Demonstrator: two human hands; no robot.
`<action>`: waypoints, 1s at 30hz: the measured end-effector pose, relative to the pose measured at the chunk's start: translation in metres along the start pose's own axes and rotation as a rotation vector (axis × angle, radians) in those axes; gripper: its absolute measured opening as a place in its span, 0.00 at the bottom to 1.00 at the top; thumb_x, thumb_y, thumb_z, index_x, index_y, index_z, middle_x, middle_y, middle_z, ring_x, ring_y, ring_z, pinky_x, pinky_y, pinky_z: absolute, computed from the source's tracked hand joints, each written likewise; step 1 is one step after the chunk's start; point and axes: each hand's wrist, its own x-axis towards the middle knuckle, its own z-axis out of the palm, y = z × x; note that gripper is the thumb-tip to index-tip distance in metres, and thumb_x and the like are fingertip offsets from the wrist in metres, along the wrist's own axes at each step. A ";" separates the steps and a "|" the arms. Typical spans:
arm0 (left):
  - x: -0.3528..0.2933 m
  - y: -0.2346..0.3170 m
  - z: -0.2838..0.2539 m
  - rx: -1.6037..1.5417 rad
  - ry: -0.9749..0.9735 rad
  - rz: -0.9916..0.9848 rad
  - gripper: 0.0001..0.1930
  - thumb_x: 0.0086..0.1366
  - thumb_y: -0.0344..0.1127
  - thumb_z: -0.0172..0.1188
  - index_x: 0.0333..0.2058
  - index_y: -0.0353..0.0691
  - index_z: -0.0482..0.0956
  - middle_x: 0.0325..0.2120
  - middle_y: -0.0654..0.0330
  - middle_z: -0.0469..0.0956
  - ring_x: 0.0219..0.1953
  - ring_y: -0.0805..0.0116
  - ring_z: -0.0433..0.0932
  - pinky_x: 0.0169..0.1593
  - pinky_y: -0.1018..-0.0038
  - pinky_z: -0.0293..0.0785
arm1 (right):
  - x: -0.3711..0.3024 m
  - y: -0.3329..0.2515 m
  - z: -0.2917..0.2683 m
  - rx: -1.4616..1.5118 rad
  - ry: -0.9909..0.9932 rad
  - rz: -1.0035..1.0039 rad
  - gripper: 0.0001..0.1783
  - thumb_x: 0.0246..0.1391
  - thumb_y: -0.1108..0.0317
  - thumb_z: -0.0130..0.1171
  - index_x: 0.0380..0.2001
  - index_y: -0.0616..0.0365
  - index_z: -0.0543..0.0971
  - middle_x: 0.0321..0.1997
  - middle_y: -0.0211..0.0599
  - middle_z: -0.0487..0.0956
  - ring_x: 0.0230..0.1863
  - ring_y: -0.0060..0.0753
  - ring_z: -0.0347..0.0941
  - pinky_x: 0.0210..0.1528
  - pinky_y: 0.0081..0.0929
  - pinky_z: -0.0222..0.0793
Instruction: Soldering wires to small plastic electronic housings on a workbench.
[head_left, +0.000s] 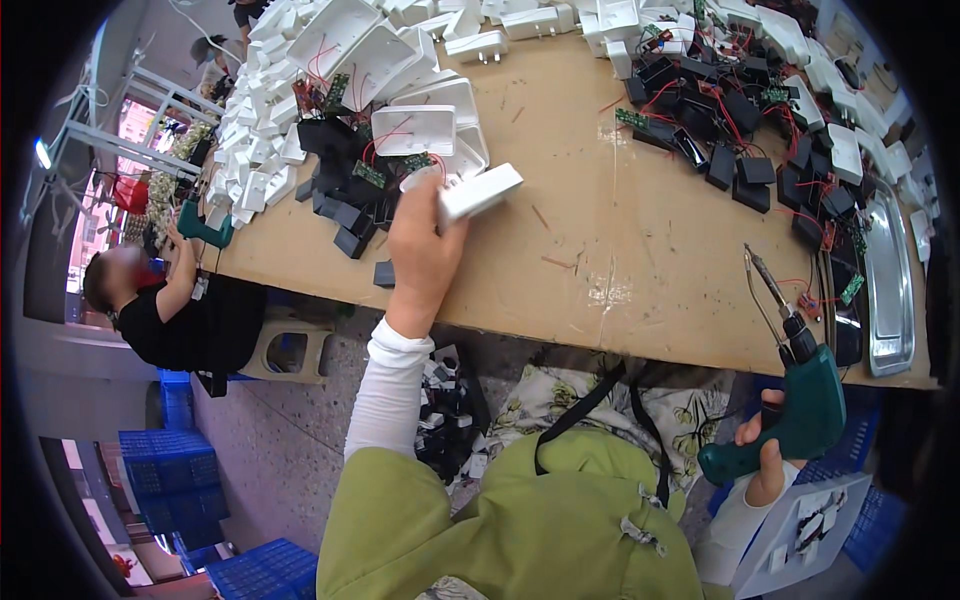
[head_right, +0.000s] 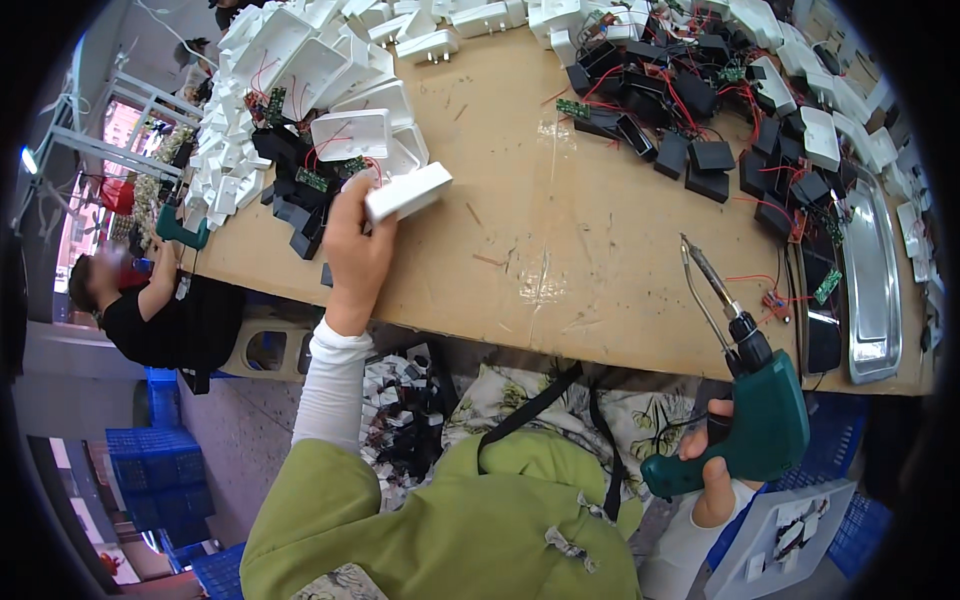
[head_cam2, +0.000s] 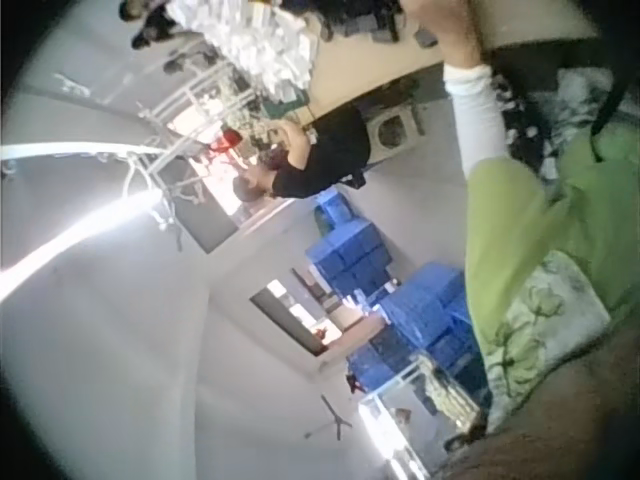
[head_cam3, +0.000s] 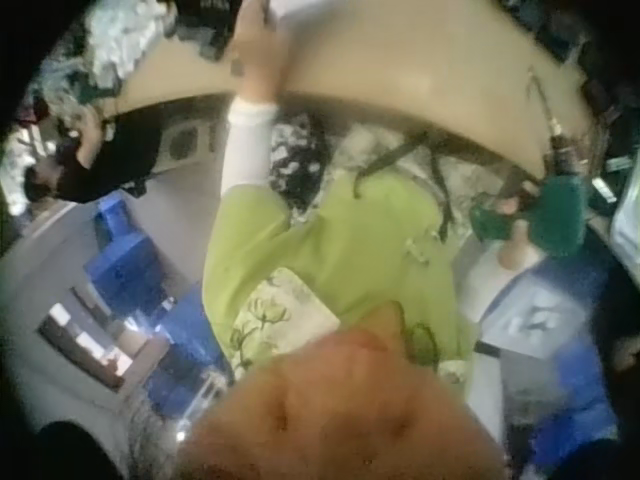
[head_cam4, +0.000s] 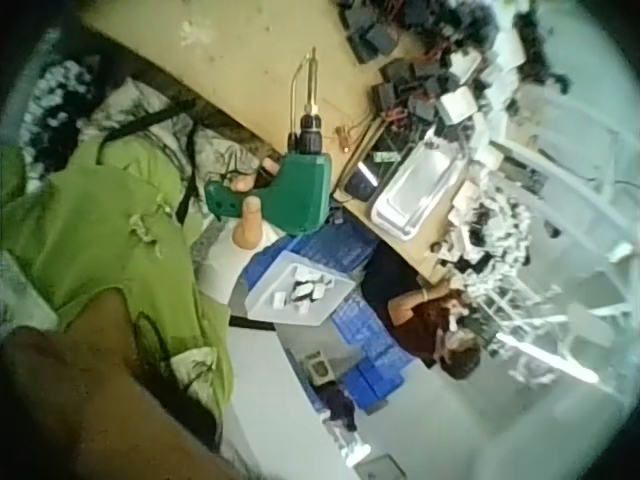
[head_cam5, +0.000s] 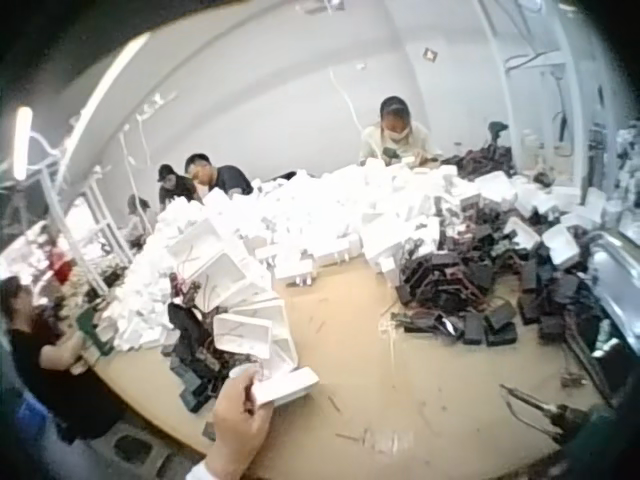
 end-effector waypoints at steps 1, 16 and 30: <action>0.005 0.010 -0.002 -0.237 0.059 -0.369 0.20 0.45 0.21 0.59 0.41 0.35 0.74 0.40 0.51 0.70 0.34 0.51 0.73 0.39 0.64 0.71 | -0.001 -0.001 0.000 -0.004 0.005 0.004 0.35 0.54 0.67 0.58 0.60 0.63 0.55 0.56 0.51 0.65 0.33 0.27 0.69 0.31 0.26 0.69; 0.015 0.042 0.001 0.178 0.132 -0.134 0.29 0.49 0.36 0.65 0.50 0.35 0.69 0.53 0.44 0.61 0.55 0.49 0.60 0.56 0.58 0.55 | 0.002 -0.008 0.005 -0.004 0.088 0.046 0.37 0.51 0.62 0.62 0.58 0.68 0.58 0.53 0.52 0.68 0.31 0.28 0.71 0.30 0.27 0.72; 0.252 -0.003 0.217 -0.358 -0.098 -0.584 0.52 0.44 0.59 0.68 0.57 0.24 0.57 0.53 0.34 0.64 0.56 0.41 0.64 0.59 0.60 0.61 | 0.012 -0.008 -0.008 0.127 0.223 0.094 0.37 0.45 0.64 0.63 0.55 0.72 0.60 0.44 0.53 0.73 0.25 0.32 0.73 0.28 0.27 0.74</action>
